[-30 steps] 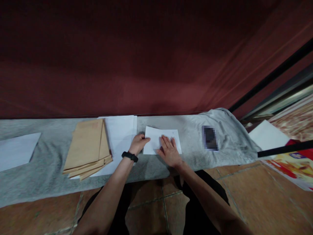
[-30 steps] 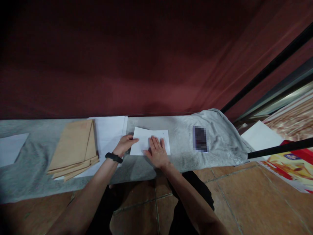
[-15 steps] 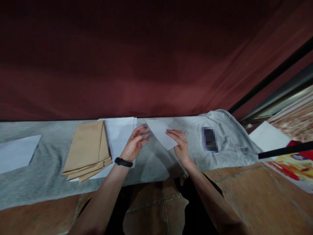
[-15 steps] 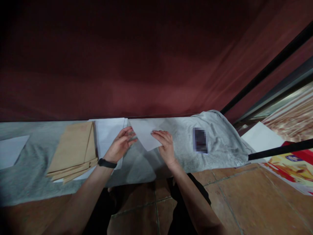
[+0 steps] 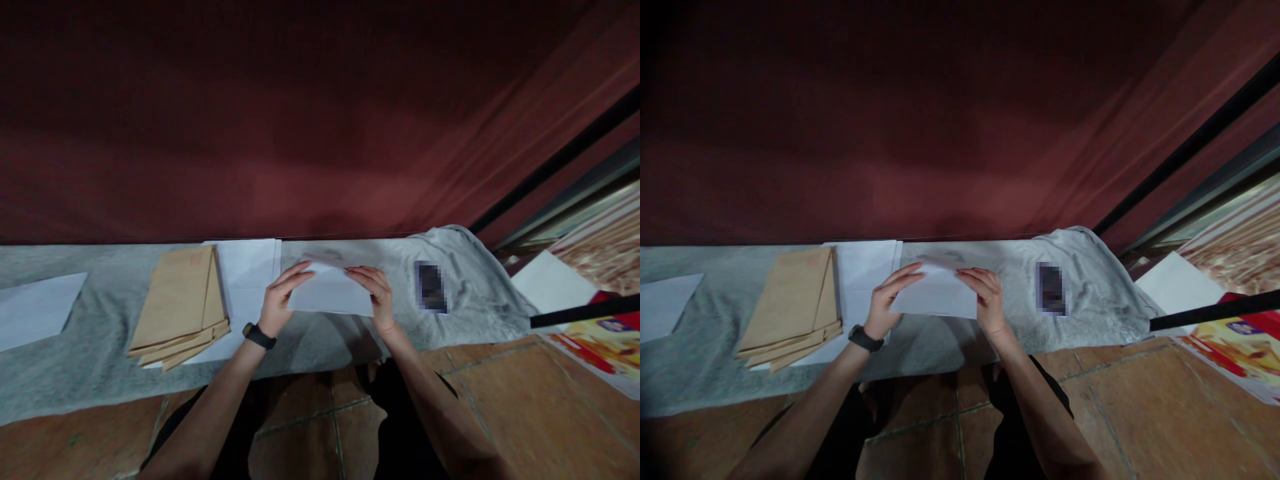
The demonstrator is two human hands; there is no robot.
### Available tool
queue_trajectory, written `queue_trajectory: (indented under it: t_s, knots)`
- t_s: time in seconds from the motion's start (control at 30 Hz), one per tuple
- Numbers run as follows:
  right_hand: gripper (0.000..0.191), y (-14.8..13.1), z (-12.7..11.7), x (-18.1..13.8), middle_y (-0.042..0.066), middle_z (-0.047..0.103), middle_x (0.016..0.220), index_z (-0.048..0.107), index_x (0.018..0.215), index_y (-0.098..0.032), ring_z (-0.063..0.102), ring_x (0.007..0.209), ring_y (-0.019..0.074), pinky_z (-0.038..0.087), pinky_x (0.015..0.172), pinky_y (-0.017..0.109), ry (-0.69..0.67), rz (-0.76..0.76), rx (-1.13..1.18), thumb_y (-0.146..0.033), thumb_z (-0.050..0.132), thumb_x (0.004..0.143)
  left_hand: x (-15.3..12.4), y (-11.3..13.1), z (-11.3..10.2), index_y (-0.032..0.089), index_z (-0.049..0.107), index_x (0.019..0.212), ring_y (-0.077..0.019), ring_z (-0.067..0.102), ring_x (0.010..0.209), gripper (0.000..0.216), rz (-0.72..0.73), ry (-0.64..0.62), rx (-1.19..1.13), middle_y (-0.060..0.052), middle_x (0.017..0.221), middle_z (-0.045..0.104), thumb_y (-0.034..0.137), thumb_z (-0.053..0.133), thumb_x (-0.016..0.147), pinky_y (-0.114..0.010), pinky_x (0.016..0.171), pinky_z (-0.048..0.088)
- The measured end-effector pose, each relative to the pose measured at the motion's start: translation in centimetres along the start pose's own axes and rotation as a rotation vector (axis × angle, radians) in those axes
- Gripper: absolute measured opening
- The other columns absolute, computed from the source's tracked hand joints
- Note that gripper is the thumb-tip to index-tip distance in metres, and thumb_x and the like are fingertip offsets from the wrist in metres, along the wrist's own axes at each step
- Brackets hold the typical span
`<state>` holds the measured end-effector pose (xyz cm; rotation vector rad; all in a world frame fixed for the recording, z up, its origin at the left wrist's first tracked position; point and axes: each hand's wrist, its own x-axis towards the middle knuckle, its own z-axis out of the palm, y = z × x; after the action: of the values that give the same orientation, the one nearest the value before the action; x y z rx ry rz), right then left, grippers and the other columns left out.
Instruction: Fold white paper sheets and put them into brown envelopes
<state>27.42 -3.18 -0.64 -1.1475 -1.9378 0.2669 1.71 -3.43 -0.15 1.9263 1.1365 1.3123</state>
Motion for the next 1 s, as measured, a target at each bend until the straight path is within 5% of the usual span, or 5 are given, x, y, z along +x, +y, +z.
queue_trajectory:
  t_s: [0.1,0.4,0.57,0.73,1.0]
  knots:
    - [0.033,1.2,-0.3,-0.4,0.005,0.069,0.126,0.069,0.123,-0.029,0.059,0.122,0.0257,0.044,0.105,0.044,-0.008,-0.034,0.049,-0.033,0.058,0.093,-0.9,-0.6,0.0,0.026,0.067,0.126,-0.0196,0.056,0.128,0.047,0.090,-0.093,0.159,-0.004,0.143,0.058,0.008,0.041,0.091,-0.041,0.111,0.045]
    - [0.049,2.7,0.9,-3.9,0.004,0.065,0.135,0.065,0.130,-0.030,0.062,0.120,0.0214,0.045,0.106,0.041,-0.578,-0.028,-0.085,-0.008,0.057,0.087,-2.2,-3.4,-0.9,0.022,0.072,0.115,-0.0228,0.062,0.108,0.053,0.119,-0.477,0.527,-0.006,0.120,0.072,-0.006,0.048,0.076,-0.042,0.097,0.052]
    - [0.035,2.7,1.2,-3.6,0.003,0.071,0.125,0.068,0.125,-0.029,0.065,0.117,0.0211,0.047,0.104,0.038,-0.505,0.162,0.081,-0.023,0.057,0.092,-1.4,-4.2,-0.3,0.022,0.075,0.099,-0.0246,0.063,0.104,0.024,-0.022,-0.436,0.435,-0.006,0.107,0.075,0.012,0.063,0.081,-0.040,0.093,0.049]
    - [0.030,2.8,2.8,-2.8,0.009,0.075,0.107,0.068,0.116,-0.020,0.071,0.098,0.0244,0.054,0.086,0.035,-0.360,0.490,0.079,-0.036,0.052,0.097,-0.8,-5.5,0.8,0.019,0.069,0.080,-0.0163,0.062,0.069,0.018,-0.349,-0.257,0.286,-0.001,0.074,0.070,0.033,0.060,0.088,-0.026,0.065,0.046]
    - [0.043,2.2,4.8,-1.7,0.010,0.073,0.094,0.049,0.134,-0.019,0.070,0.088,0.0285,0.050,0.073,0.035,-0.263,0.642,-0.169,-0.035,0.055,0.094,0.1,-4.5,2.4,0.021,0.065,0.107,-0.0172,0.066,0.072,0.022,-0.510,-0.138,0.373,-0.001,0.078,0.072,0.025,0.058,0.087,-0.025,0.065,0.043]
